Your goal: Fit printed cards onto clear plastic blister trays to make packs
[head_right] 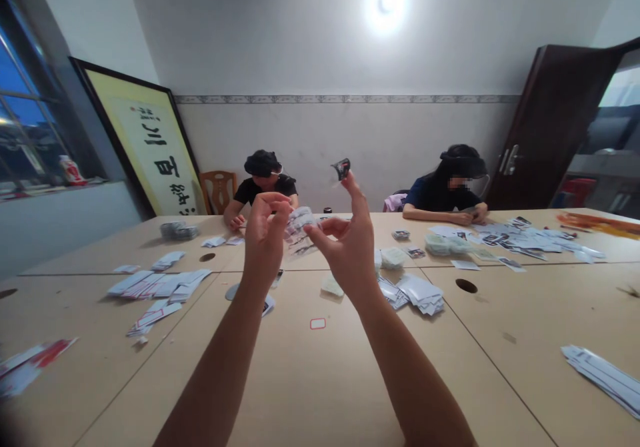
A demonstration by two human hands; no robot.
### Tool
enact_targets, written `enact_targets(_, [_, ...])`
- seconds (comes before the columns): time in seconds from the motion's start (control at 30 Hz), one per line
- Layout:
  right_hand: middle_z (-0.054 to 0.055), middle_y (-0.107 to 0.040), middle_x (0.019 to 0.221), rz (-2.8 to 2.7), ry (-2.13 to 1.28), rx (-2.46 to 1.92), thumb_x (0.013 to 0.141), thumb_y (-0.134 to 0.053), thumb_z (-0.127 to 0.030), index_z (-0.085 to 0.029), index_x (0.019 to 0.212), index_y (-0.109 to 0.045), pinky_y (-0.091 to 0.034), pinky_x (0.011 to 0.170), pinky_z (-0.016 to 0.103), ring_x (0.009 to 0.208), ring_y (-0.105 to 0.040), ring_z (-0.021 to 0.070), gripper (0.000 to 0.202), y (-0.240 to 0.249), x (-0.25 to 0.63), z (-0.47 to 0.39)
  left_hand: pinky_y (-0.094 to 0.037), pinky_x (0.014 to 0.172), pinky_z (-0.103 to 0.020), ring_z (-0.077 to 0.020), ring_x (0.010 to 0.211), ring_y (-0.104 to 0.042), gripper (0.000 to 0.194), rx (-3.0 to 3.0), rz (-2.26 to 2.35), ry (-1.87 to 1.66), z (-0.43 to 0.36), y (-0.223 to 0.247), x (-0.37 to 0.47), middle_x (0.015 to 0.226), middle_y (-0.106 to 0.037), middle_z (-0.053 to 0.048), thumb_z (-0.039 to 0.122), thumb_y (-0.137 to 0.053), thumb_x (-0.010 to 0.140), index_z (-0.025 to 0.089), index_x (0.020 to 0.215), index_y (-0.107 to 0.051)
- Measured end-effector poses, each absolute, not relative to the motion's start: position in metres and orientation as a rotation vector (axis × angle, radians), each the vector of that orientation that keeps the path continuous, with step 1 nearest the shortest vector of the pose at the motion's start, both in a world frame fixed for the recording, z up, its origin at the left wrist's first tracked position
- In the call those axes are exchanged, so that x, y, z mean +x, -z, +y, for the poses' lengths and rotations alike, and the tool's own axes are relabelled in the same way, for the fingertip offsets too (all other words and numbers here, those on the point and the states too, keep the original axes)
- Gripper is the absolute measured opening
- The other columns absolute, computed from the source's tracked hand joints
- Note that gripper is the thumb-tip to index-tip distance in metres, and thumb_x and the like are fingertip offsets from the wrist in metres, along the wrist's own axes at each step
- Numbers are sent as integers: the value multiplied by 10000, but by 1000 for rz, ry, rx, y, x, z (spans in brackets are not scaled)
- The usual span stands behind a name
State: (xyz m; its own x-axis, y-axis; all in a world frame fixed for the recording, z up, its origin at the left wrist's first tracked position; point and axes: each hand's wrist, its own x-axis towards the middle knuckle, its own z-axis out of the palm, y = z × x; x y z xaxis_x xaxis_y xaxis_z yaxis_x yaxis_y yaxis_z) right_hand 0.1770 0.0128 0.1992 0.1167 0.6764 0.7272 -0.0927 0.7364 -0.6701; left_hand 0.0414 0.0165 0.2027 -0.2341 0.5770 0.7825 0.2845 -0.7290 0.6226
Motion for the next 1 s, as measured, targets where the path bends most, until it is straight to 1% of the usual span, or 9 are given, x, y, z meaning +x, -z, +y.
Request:
enact_targets(0.1, [100, -348, 1631, -1279, -555, -557, 692, -819, -279, -400, 1527, -380, -641, 695, 317, 693, -698, 114, 951, -202, 183, 15, -530, 906, -357, -225, 1127, -601, 375, 2176, 1176, -2009, 2, -209, 36, 1249, -595, -78, 346, -704, 864, 257, 1188, -537])
enact_targets(0.2, [103, -310, 1650, -1248, -519, -566, 703, -808, -293, -392, 1522, -374, -639, 716, 320, 716, -706, 121, 932, -203, 185, 14, -486, 1038, -449, -275, 1301, -518, 391, 2521, 1145, -1830, -10, -215, 32, 1337, -556, -101, 275, -744, 826, 251, 1166, -554])
enact_targets(0.3, [106, -333, 1633, -1238, -575, -555, 694, -822, -305, -377, 1498, -399, -631, 703, 317, 711, -713, 125, 912, -204, 185, 13, -436, 1087, -528, -293, 1294, -545, 316, 2682, 1172, -1611, -16, -219, 29, 1342, -591, -104, 243, -777, 797, 236, 1040, -574])
enact_targets(0.43, [94, -369, 1596, -1178, -635, -512, 688, -839, -362, -366, 1458, -435, -629, 770, 341, 802, -733, 164, 869, -205, 182, 15, -425, 1106, -524, -279, 1240, -597, 283, 2550, 1114, -1615, -13, -219, 30, 1214, -671, -73, 286, -820, 776, 226, 901, -573])
enact_targets(0.6, [102, -290, 1596, -1157, -723, -433, 815, -685, -438, -369, 1510, -344, -606, 918, 386, 1096, -709, 253, 777, -205, 180, 17, -520, 1019, -434, -239, 1140, -657, 301, 2124, 929, -1518, -6, -215, 33, 1150, -687, -62, 430, -738, 860, 244, 1051, -599])
enact_targets(0.73, [110, -244, 1619, -1218, -801, -448, 758, -731, -446, -382, 1533, -291, -611, 925, 390, 1159, -686, 287, 894, -205, 181, 17, -537, 990, -380, -233, 1180, -651, 278, 2075, 916, -1524, -4, -213, 33, 1167, -705, -64, 452, -695, 897, 255, 1073, -612])
enact_targets(0.83, [126, -234, 1619, -1212, -846, -426, 708, -782, -435, -374, 1540, -276, -608, 938, 407, 1198, -666, 310, 976, -203, 180, 20, -551, 935, -348, -204, 1079, -689, 237, 2204, 942, -1505, -5, -213, 35, 1080, -730, -32, 452, -664, 925, 256, 1057, -639])
enact_targets(0.9, [129, -229, 1614, -1225, -831, -439, 718, -778, -464, -377, 1553, -253, -606, 939, 408, 1197, -664, 305, 990, -202, 179, 24, -558, 873, -349, -194, 962, -709, 206, 2292, 987, -1529, -7, -214, 37, 978, -747, -22, 436, -620, 958, 239, 997, -665])
enact_targets(1.0, [125, -224, 1614, -1226, -783, -481, 724, -783, -487, -391, 1559, -245, -618, 897, 386, 1116, -693, 266, 998, -200, 178, 29, -532, 890, -382, -208, 957, -706, 198, 2398, 1069, -1649, -12, -215, 40, 1004, -771, -40, 398, -612, 967, 225, 960, -709])
